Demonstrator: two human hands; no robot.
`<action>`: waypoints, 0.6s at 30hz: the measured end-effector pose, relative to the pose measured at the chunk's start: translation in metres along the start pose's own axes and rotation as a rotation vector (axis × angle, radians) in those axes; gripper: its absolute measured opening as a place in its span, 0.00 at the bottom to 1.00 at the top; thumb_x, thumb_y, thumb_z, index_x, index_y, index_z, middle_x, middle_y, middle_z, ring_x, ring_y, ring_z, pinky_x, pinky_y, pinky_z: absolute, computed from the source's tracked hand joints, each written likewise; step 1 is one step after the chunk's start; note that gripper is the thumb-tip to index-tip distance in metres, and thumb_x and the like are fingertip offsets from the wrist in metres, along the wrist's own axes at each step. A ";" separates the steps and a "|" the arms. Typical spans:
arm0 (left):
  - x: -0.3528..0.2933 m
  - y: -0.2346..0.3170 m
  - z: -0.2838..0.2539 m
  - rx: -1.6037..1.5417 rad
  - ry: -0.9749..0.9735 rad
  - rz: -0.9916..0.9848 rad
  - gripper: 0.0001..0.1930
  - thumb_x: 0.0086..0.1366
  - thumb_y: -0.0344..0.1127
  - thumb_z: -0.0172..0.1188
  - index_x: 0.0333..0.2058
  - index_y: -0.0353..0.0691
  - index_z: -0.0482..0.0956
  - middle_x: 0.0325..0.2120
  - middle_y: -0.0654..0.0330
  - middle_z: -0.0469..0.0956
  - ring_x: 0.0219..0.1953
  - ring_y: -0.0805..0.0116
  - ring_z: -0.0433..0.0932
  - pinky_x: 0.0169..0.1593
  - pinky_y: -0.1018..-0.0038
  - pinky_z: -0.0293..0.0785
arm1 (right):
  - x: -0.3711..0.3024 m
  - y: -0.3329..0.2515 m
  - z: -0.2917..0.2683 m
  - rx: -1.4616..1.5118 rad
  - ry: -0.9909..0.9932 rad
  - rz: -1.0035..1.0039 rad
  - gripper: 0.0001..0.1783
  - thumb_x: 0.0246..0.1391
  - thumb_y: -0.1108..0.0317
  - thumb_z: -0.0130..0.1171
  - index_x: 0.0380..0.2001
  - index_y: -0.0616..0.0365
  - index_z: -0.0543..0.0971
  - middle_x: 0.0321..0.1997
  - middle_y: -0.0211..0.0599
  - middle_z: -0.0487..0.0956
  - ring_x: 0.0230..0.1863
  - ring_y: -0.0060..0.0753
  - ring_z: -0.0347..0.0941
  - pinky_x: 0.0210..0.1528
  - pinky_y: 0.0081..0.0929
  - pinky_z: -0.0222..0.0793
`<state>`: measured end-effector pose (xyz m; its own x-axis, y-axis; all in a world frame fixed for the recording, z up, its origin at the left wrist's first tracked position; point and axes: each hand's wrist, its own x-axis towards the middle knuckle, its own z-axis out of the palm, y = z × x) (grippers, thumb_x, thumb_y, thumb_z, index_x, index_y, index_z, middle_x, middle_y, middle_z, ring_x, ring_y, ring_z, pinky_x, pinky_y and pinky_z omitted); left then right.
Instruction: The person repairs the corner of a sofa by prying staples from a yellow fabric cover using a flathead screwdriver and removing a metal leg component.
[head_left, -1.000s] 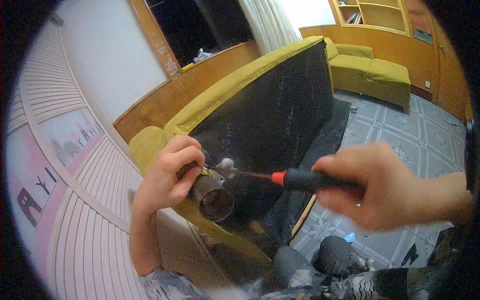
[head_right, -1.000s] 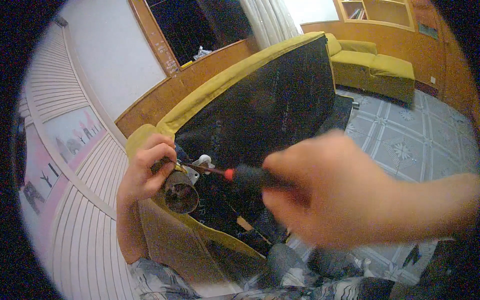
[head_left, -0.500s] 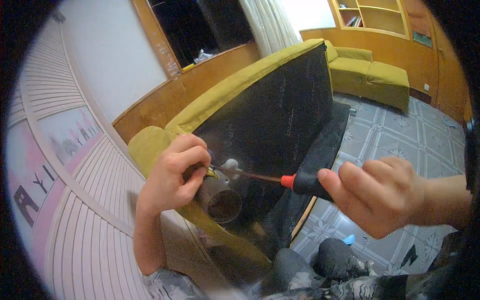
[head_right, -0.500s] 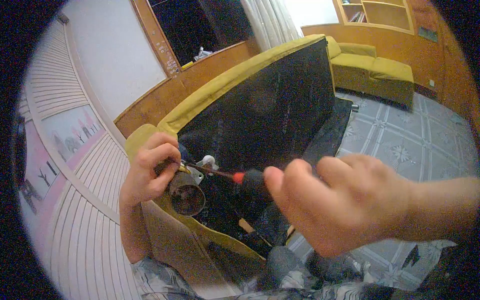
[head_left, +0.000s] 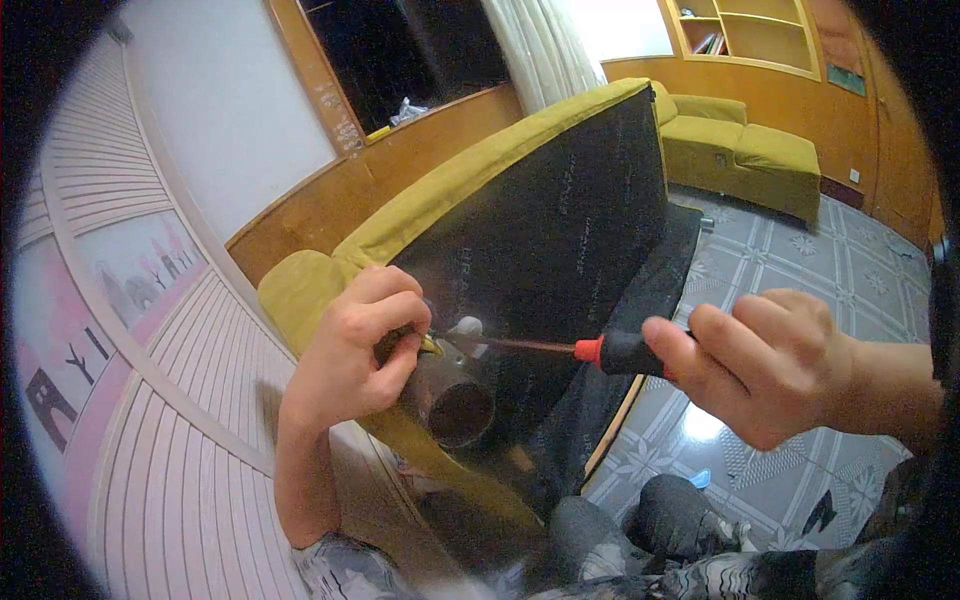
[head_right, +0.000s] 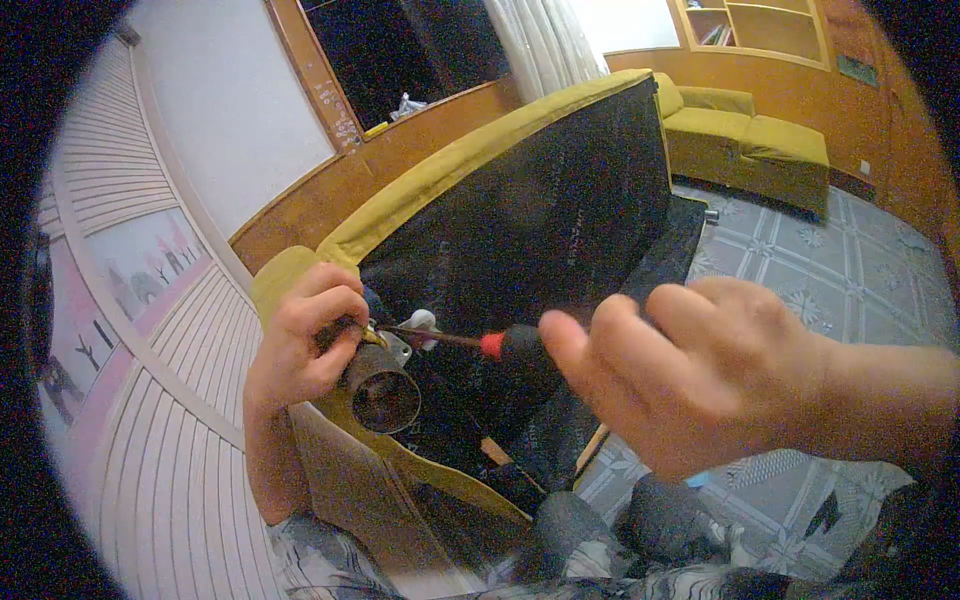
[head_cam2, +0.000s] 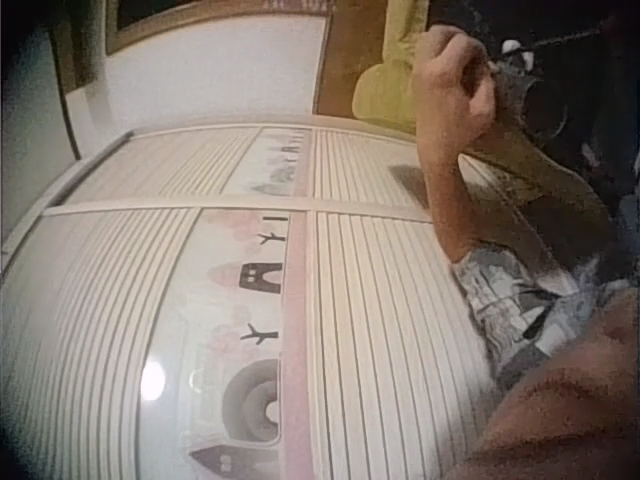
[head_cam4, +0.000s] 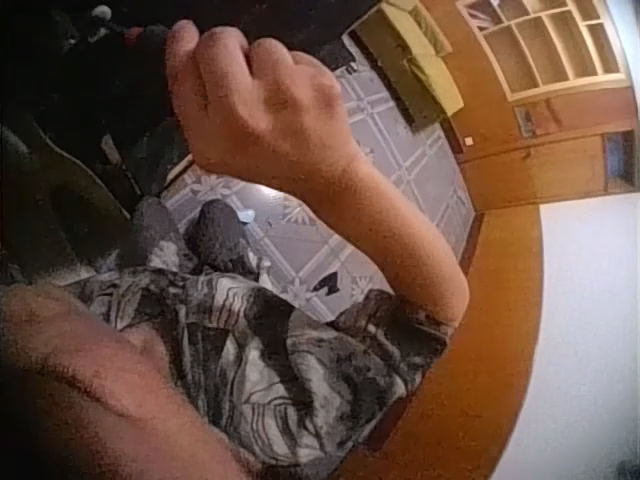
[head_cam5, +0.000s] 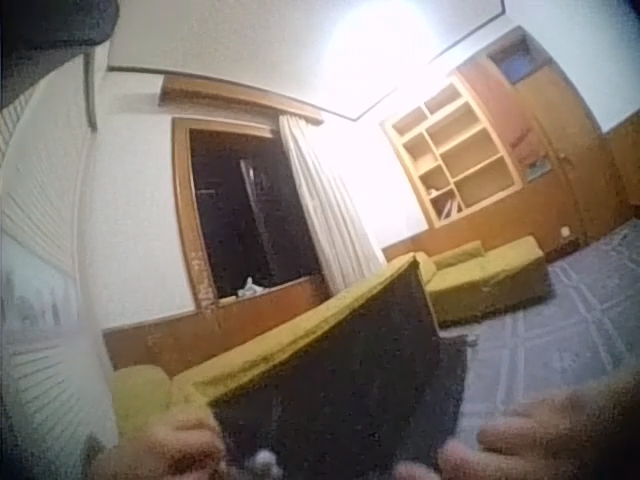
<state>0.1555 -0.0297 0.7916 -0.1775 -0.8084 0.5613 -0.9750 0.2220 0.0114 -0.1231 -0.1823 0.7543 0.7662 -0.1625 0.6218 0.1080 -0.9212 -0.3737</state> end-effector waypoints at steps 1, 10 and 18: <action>0.001 0.000 -0.001 0.003 0.006 0.004 0.06 0.43 0.20 0.53 0.23 0.34 0.69 0.26 0.55 0.69 0.33 0.58 0.69 0.36 0.71 0.66 | 0.000 -0.003 -0.001 -0.143 -0.009 -0.070 0.11 0.44 0.66 0.58 0.29 0.63 0.77 0.18 0.31 0.68 0.14 0.23 0.64 0.10 0.19 0.53; -0.001 0.001 -0.001 0.007 -0.019 -0.007 0.05 0.42 0.22 0.53 0.22 0.34 0.70 0.27 0.55 0.69 0.33 0.57 0.69 0.37 0.70 0.67 | 0.014 0.013 -0.013 1.059 -0.350 1.007 0.14 0.50 0.61 0.56 0.28 0.63 0.76 0.18 0.34 0.73 0.11 0.18 0.61 0.09 0.17 0.48; 0.000 0.007 -0.001 0.034 0.021 -0.057 0.06 0.40 0.22 0.50 0.22 0.34 0.71 0.27 0.55 0.70 0.32 0.57 0.70 0.36 0.70 0.67 | 0.000 0.009 -0.004 -0.462 0.009 -0.312 0.12 0.44 0.68 0.56 0.33 0.61 0.76 0.19 0.30 0.68 0.12 0.20 0.60 0.11 0.17 0.54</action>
<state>0.1487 -0.0271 0.7927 -0.1187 -0.8074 0.5779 -0.9875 0.1568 0.0163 -0.1250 -0.1920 0.7540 0.7365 0.1419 0.6614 0.0385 -0.9850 0.1685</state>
